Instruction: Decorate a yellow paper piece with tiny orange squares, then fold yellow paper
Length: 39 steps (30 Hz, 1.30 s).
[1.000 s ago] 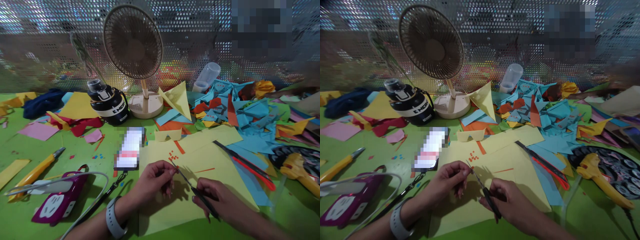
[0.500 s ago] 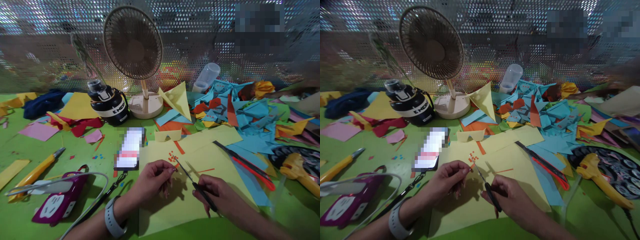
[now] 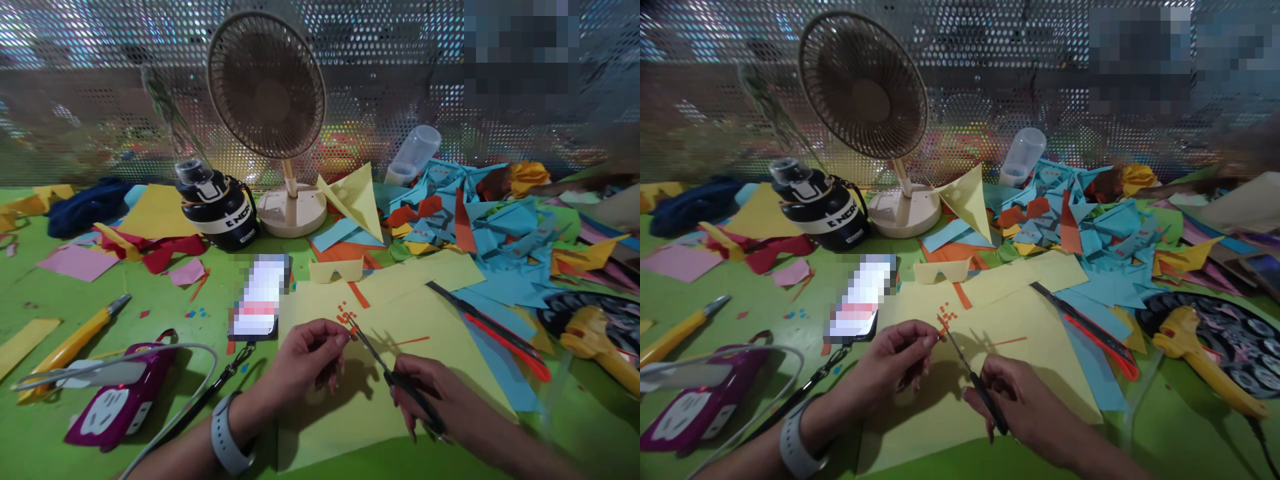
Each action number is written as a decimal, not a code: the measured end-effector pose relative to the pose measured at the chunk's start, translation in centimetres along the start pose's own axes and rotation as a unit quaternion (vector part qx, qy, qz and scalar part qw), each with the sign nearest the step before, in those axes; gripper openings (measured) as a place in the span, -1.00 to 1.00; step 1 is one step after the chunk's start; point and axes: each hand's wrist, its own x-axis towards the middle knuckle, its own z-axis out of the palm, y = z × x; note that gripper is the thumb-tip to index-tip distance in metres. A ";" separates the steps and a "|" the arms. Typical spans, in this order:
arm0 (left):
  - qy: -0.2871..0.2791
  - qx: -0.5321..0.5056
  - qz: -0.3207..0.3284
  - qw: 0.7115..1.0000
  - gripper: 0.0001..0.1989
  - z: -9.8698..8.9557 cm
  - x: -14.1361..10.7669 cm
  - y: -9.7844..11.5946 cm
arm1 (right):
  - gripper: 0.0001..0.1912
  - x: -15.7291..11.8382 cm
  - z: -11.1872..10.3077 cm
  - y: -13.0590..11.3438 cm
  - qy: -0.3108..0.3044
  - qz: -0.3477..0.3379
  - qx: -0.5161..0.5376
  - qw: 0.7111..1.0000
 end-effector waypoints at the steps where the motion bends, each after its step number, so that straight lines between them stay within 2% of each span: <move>1: -0.002 0.000 -0.003 1.000 -0.72 0.0 0.0 0.0 | -0.66 0.0 0.0 0.1 0.000 -0.001 0.003 1.000; 16: -0.036 -0.028 -0.010 0.999 -0.71 0.1 0.1 -0.4 | -0.65 0.2 0.1 0.7 -0.008 -0.017 0.035 0.999; 30: -0.043 -0.016 -0.002 0.999 -0.72 0.3 0.0 -0.2 | -0.66 0.4 0.1 1.1 0.005 -0.014 0.022 1.000; 39: -0.027 -0.018 -0.017 0.999 -0.68 0.4 0.0 -0.2 | -0.64 0.2 0.0 0.7 0.003 -0.010 0.019 1.000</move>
